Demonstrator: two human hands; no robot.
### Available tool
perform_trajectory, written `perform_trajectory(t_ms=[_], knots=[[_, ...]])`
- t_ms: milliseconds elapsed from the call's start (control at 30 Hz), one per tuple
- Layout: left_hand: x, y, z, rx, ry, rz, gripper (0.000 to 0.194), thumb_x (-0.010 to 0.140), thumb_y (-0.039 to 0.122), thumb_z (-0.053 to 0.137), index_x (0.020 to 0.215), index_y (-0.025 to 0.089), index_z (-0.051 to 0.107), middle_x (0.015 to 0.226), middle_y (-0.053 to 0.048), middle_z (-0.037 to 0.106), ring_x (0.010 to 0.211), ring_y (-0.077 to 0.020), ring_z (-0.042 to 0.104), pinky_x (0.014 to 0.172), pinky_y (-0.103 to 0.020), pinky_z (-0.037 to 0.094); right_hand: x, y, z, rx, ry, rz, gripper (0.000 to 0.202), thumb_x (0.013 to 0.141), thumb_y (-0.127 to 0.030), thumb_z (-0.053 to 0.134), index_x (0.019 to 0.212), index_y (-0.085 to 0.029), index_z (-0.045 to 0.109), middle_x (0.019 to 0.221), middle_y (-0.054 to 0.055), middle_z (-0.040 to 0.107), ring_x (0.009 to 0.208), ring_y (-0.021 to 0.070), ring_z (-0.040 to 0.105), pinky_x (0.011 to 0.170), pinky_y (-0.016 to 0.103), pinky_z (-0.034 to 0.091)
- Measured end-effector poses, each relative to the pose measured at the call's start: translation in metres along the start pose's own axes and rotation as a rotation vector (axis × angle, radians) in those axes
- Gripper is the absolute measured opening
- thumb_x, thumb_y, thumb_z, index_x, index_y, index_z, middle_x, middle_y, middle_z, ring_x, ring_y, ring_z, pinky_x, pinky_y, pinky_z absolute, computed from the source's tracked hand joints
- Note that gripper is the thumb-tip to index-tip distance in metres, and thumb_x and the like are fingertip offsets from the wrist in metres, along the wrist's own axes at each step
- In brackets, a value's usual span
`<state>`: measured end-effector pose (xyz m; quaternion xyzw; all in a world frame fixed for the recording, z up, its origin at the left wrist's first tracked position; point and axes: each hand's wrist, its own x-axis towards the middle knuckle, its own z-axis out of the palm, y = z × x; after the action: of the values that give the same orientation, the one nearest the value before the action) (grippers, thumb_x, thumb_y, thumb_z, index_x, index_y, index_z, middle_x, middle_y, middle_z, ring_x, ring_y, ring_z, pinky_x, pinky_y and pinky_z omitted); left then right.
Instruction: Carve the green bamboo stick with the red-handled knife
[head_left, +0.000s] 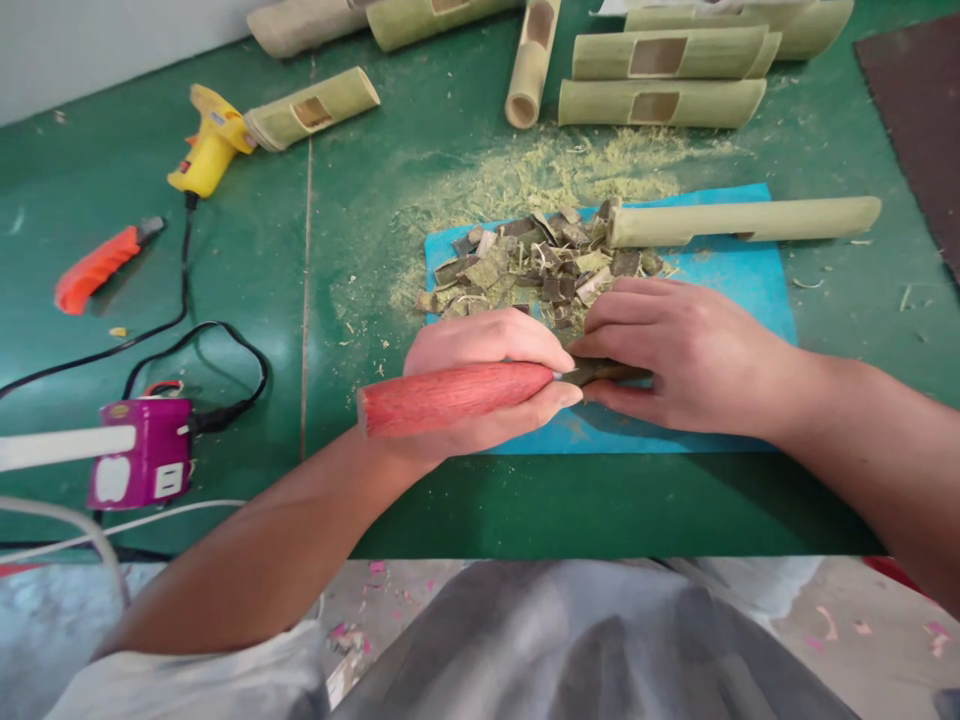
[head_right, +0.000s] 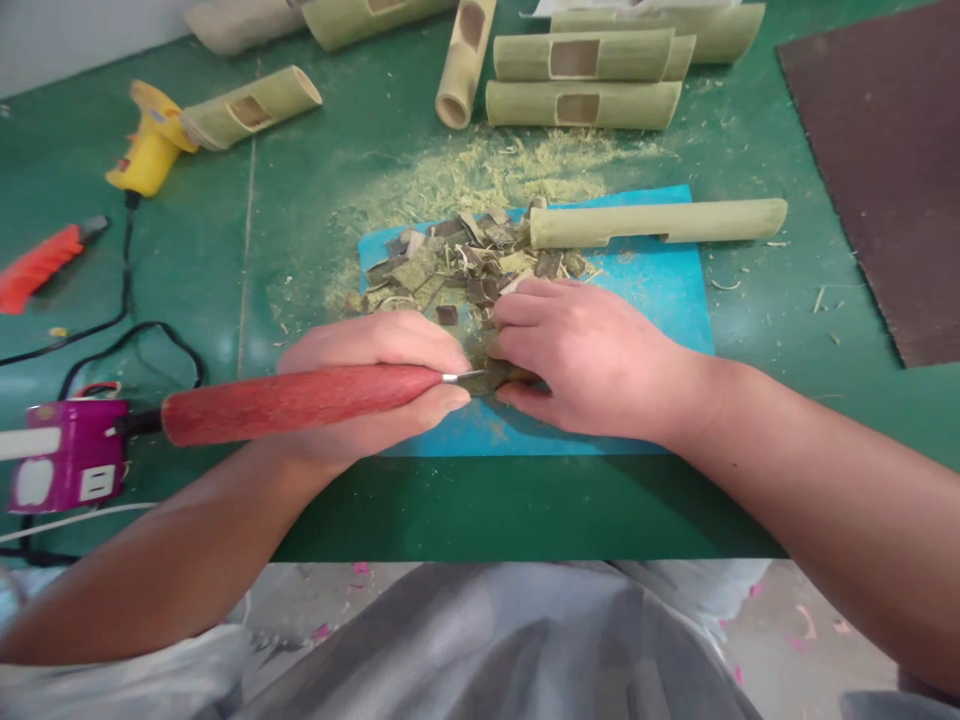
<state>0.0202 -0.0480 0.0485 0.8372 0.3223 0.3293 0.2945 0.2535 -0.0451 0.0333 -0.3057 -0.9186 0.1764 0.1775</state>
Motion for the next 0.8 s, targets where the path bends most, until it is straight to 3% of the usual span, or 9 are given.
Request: perform_trajectory(t_ms=[200, 333, 467, 600, 700, 800], knots=[[0.003, 0.005, 0.003, -0.012, 0.028, -0.074, 0.011, 0.084, 0.016, 0.072, 0.077, 0.025, 0.069, 0.078, 0.003, 0.075, 0.071, -0.0136, 0.070, 0.070, -0.030, 0.056, 0.001, 0.001, 0.000, -0.025, 0.019, -0.016, 0.023, 0.096, -0.032, 0.059, 0.089, -0.016, 0.074, 0.086, 0.009, 0.065, 0.081, 0.0217, 0.056, 0.072, 0.036, 0.044], [0.003, 0.003, 0.002, 0.062, 0.059, -0.121, 0.014, 0.082, 0.019, 0.068, 0.069, 0.023, 0.065, 0.072, 0.002, 0.071, 0.067, -0.0137, 0.067, 0.066, -0.031, 0.053, 0.000, 0.003, 0.000, -0.012, 0.018, -0.014, 0.024, 0.096, -0.033, 0.060, 0.090, -0.015, 0.075, 0.090, 0.010, 0.067, 0.083, 0.0226, 0.057, 0.072, 0.037, 0.045], [0.000, -0.004, 0.002, 0.095, -0.012, -0.207, 0.028, 0.083, 0.019, 0.066, 0.056, 0.020, 0.060, 0.062, 0.002, 0.067, 0.062, -0.0131, 0.065, 0.063, -0.029, 0.053, -0.001, 0.004, 0.000, 0.006, 0.010, -0.014, 0.025, 0.096, -0.035, 0.060, 0.092, -0.016, 0.075, 0.093, 0.010, 0.068, 0.086, 0.0232, 0.059, 0.074, 0.037, 0.046], [-0.001, -0.014, 0.004, -0.060, 0.157, -0.118, 0.011, 0.085, 0.024, 0.074, 0.074, 0.021, 0.072, 0.078, 0.002, 0.077, 0.073, -0.0144, 0.073, 0.069, -0.028, 0.060, -0.002, 0.003, 0.000, 0.006, 0.015, -0.005, 0.025, 0.095, -0.035, 0.061, 0.094, -0.015, 0.076, 0.093, 0.011, 0.067, 0.086, 0.0235, 0.059, 0.074, 0.038, 0.046], [0.001, -0.019, 0.003, -0.081, 0.083, 0.010, 0.009, 0.081, 0.030, 0.082, 0.083, 0.025, 0.075, 0.082, 0.002, 0.080, 0.071, -0.0152, 0.075, 0.062, -0.027, 0.060, -0.001, 0.002, -0.001, 0.003, -0.007, 0.001, 0.023, 0.096, -0.033, 0.060, 0.094, -0.016, 0.075, 0.091, 0.010, 0.067, 0.085, 0.0227, 0.058, 0.074, 0.037, 0.045], [0.002, -0.020, 0.001, -0.037, 0.018, 0.030, 0.012, 0.083, 0.034, 0.082, 0.088, 0.027, 0.075, 0.085, 0.003, 0.081, 0.073, -0.0167, 0.076, 0.062, -0.029, 0.060, -0.001, 0.002, -0.002, 0.000, -0.024, 0.004, 0.023, 0.097, -0.034, 0.059, 0.095, -0.017, 0.075, 0.091, 0.009, 0.066, 0.084, 0.0226, 0.057, 0.074, 0.037, 0.045]])
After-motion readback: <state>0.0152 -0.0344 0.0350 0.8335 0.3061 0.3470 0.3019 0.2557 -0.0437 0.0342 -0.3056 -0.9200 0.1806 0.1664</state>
